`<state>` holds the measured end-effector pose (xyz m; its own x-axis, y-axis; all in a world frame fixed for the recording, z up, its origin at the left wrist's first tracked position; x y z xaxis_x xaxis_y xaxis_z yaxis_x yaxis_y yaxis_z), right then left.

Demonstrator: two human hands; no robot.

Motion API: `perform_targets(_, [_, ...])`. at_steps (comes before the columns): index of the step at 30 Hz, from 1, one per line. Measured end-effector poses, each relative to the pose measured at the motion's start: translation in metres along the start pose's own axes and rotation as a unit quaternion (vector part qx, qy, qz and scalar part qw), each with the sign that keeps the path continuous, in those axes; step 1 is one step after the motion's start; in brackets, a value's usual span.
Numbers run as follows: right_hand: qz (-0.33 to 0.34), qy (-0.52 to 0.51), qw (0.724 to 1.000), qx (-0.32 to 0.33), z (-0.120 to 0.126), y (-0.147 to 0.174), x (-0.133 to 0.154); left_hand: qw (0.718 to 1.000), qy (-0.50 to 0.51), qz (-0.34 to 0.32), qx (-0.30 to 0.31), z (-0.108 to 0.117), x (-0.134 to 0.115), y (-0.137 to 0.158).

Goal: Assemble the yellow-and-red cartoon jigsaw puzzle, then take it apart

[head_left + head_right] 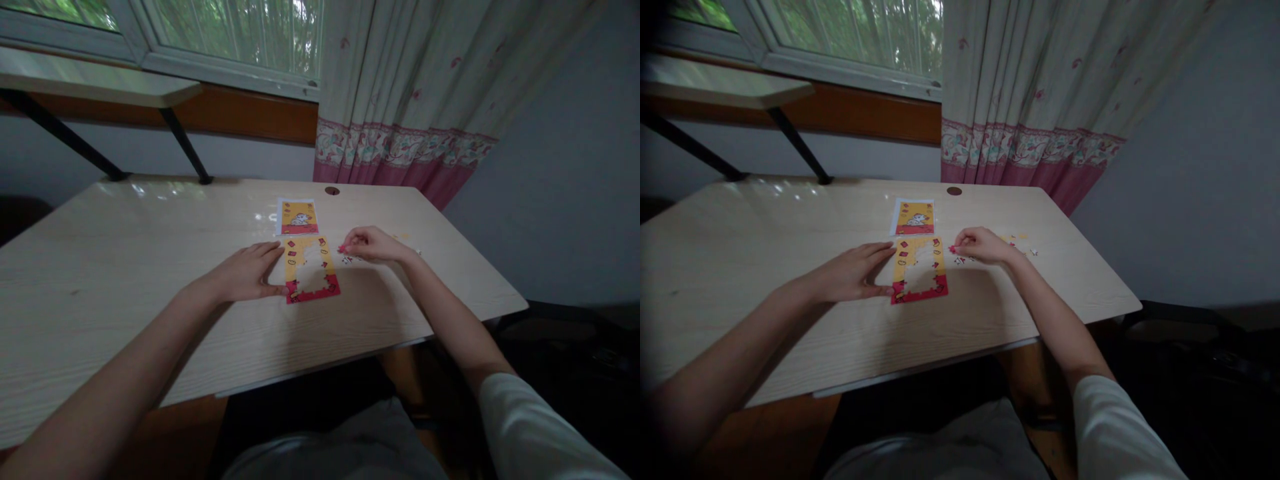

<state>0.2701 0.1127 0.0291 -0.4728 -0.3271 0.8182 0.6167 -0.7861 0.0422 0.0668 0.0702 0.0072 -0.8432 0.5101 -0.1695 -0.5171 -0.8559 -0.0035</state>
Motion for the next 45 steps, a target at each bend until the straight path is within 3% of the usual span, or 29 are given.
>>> perform_targets(5, [0.056,-0.020,0.997,0.038,-0.075,-0.013,0.040,1.000,0.006,0.004,0.004,-0.001,0.001,0.000])
perform_targets(8, [0.073,-0.013,0.996,0.056,-0.094,-0.013,0.045,1.000,0.001,0.014,0.012,-0.002,0.002,0.000])
perform_targets(25, [0.158,0.143,0.977,0.017,-0.096,-0.008,0.060,1.000,0.011,0.013,0.006,0.002,-0.002,0.000])
perform_targets(30, [0.209,0.189,0.959,0.003,-0.097,-0.003,0.071,1.000,0.006,0.016,0.014,0.001,-0.003,0.000])
perform_targets(35, [0.268,0.228,0.935,0.042,-0.107,0.004,0.080,1.000,0.004,0.019,0.011,0.002,-0.004,0.000])
perform_targets(45, [0.299,0.320,0.896,0.070,-0.116,0.015,0.088,1.000,0.010,0.011,0.003,0.001,-0.002,0.000])
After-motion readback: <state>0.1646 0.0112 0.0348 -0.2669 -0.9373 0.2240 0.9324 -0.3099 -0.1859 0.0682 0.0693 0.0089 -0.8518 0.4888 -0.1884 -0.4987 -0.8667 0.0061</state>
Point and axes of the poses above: each hand's wrist, its own y-axis away from the middle knuckle, its own z-axis out of the back of the hand, x = y × z, the point moved 10 cm from there along -y, towards the middle knuckle, and after that the axes turned 5 degrees about z, right-handed, at the moved point
